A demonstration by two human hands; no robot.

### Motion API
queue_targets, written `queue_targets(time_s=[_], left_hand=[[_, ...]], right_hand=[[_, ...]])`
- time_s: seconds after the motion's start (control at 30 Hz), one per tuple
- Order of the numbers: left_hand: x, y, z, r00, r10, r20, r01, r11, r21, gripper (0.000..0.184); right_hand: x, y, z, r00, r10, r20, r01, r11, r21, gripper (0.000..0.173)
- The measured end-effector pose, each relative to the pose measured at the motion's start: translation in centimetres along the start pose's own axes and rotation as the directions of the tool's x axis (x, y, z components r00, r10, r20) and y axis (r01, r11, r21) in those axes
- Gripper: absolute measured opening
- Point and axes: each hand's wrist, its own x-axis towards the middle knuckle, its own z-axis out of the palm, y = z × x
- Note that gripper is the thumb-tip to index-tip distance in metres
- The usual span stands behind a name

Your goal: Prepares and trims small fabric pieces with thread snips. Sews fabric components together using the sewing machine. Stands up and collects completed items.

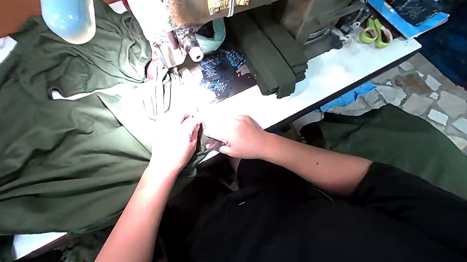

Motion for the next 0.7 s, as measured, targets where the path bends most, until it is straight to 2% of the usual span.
queue_targets(time_s=[0.1, 0.2, 0.27, 0.33, 0.4, 0.47, 0.5, 0.6, 0.7], left_hand=[[-0.9, 0.4, -0.1, 1.000, -0.006, 0.022, 0.006, 1.000, 0.006, 0.022], [-1.4, 0.1, 0.3, 1.000, 0.011, 0.009, -0.011, 1.000, -0.001, 0.028], [-1.5, -0.1, 0.6, 1.000, 0.015, 0.006, -0.015, 1.000, -0.004, 0.036], [-1.5, -0.2, 0.7, 1.000, 0.013, 0.001, -0.013, 1.000, 0.000, 0.044], [-1.6, -0.2, 0.8, 1.000, 0.025, -0.016, -0.024, 1.000, 0.018, 0.049], [-1.5, -0.2, 0.8, 0.999, 0.034, -0.016, -0.033, 0.999, 0.041, 0.049], [-1.5, -0.3, 0.9, 0.999, 0.036, -0.019, -0.035, 0.998, 0.056, 0.050], [-1.6, -0.3, 1.0, 0.999, 0.035, -0.024, -0.034, 0.997, 0.064, 0.051], [-1.5, -0.3, 0.9, 0.998, 0.046, -0.032, -0.043, 0.996, 0.075, 0.051]], right_hand=[[-0.8, 0.5, -1.6, 1.000, 0.029, 0.001, -0.029, 0.995, 0.096, 0.016], [-2.2, 2.3, -5.5, 0.985, 0.135, -0.108, -0.116, 0.980, 0.164, 0.025], [-3.1, 4.6, -8.9, 0.952, 0.239, -0.190, -0.224, 0.970, 0.097, 0.038], [-4.0, 7.9, -12.2, 0.892, 0.309, -0.330, -0.340, 0.940, -0.040, 0.037], [-4.6, 11.6, -14.5, 0.802, 0.383, -0.458, -0.494, 0.856, -0.150, 0.034], [-5.2, 15.0, -15.1, 0.720, 0.447, -0.530, -0.618, 0.761, -0.198, 0.039], [-5.6, 16.4, -15.0, 0.712, 0.455, -0.534, -0.639, 0.735, -0.226, 0.045], [-7.1, 19.2, -12.9, 0.733, 0.458, -0.502, -0.646, 0.700, -0.305, 0.064], [-8.0, 20.3, -11.1, 0.732, 0.440, -0.520, -0.650, 0.678, -0.342, 0.068]])
